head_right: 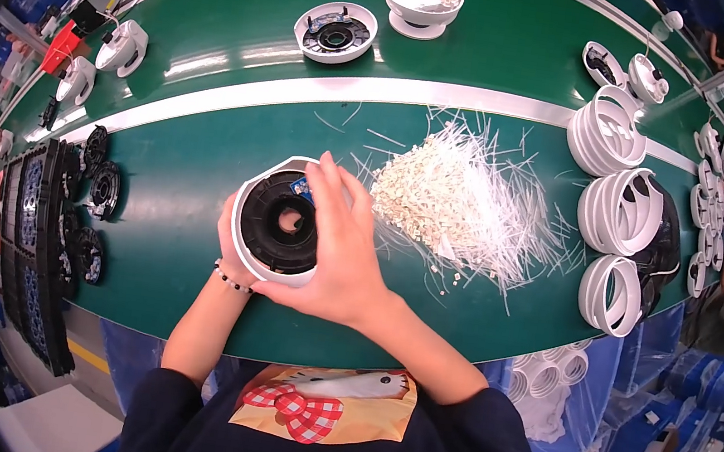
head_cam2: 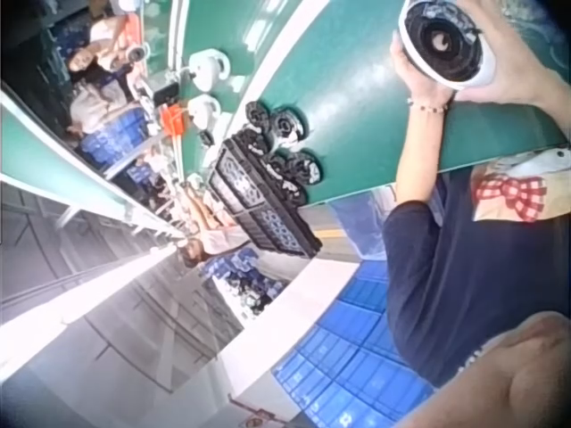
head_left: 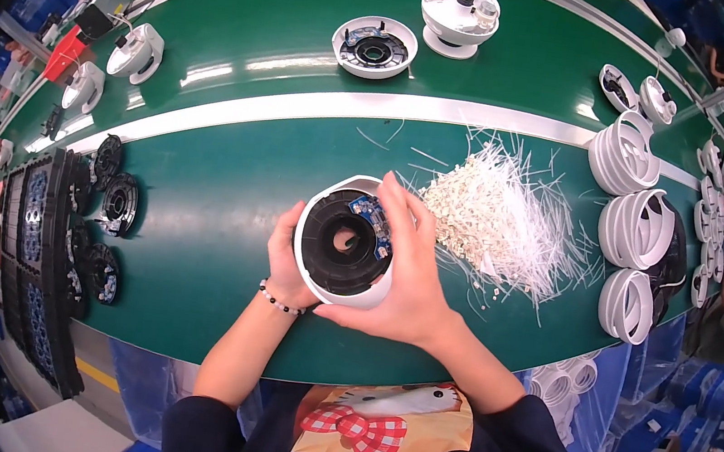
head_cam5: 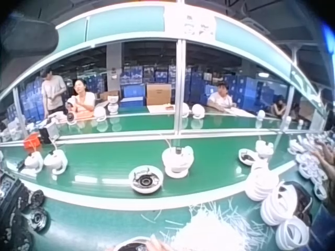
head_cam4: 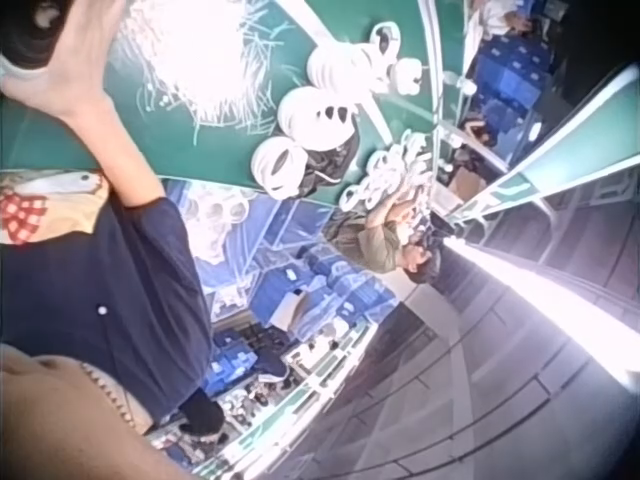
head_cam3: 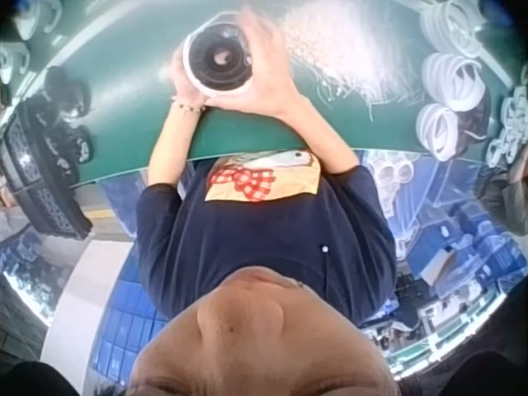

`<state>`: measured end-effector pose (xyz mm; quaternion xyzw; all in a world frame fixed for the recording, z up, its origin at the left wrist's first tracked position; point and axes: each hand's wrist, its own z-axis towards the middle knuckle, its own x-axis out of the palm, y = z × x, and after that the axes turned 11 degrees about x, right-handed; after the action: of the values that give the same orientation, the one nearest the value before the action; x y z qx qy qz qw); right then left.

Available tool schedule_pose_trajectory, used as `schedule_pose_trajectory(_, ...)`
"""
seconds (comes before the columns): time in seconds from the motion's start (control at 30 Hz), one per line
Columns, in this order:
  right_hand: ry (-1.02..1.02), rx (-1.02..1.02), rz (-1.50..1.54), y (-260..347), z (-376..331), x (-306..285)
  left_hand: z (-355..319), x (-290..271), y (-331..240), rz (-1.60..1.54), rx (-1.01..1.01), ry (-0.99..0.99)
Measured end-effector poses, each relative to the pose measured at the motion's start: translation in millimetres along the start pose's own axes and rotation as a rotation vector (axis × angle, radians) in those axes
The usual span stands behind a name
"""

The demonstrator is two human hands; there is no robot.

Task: Assembling electronic camera components on a factory production line.

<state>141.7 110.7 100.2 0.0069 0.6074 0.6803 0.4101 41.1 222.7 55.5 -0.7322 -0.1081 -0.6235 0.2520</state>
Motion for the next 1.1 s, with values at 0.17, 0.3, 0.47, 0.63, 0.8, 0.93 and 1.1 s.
schedule_pose_trajectory(0.17,0.006,-0.036,-0.195,2,-4,7,-1,3,5,0.072,0.041,0.013)
schedule_pose_trajectory(0.3,0.074,-0.030,-0.051,-10,2,3,-3,7,4,0.120,0.014,-0.088)
schedule_pose_trajectory(0.47,0.179,-0.014,-0.145,-1,13,-5,-5,-1,0,0.097,-0.059,-0.017)
schedule_pose_trajectory(0.63,0.268,-0.060,-0.151,-3,17,-7,-11,-10,1,0.089,-0.018,0.027)
schedule_pose_trajectory(0.8,-0.013,0.079,-0.233,0,-2,21,-11,-5,7,0.326,0.160,-0.057)
schedule_pose_trajectory(0.93,-0.166,0.108,-0.210,-1,-11,30,-10,4,10,0.344,0.190,0.011)
schedule_pose_trajectory(1.1,-0.227,0.030,-0.053,-22,-18,27,6,11,20,0.380,0.241,0.006)
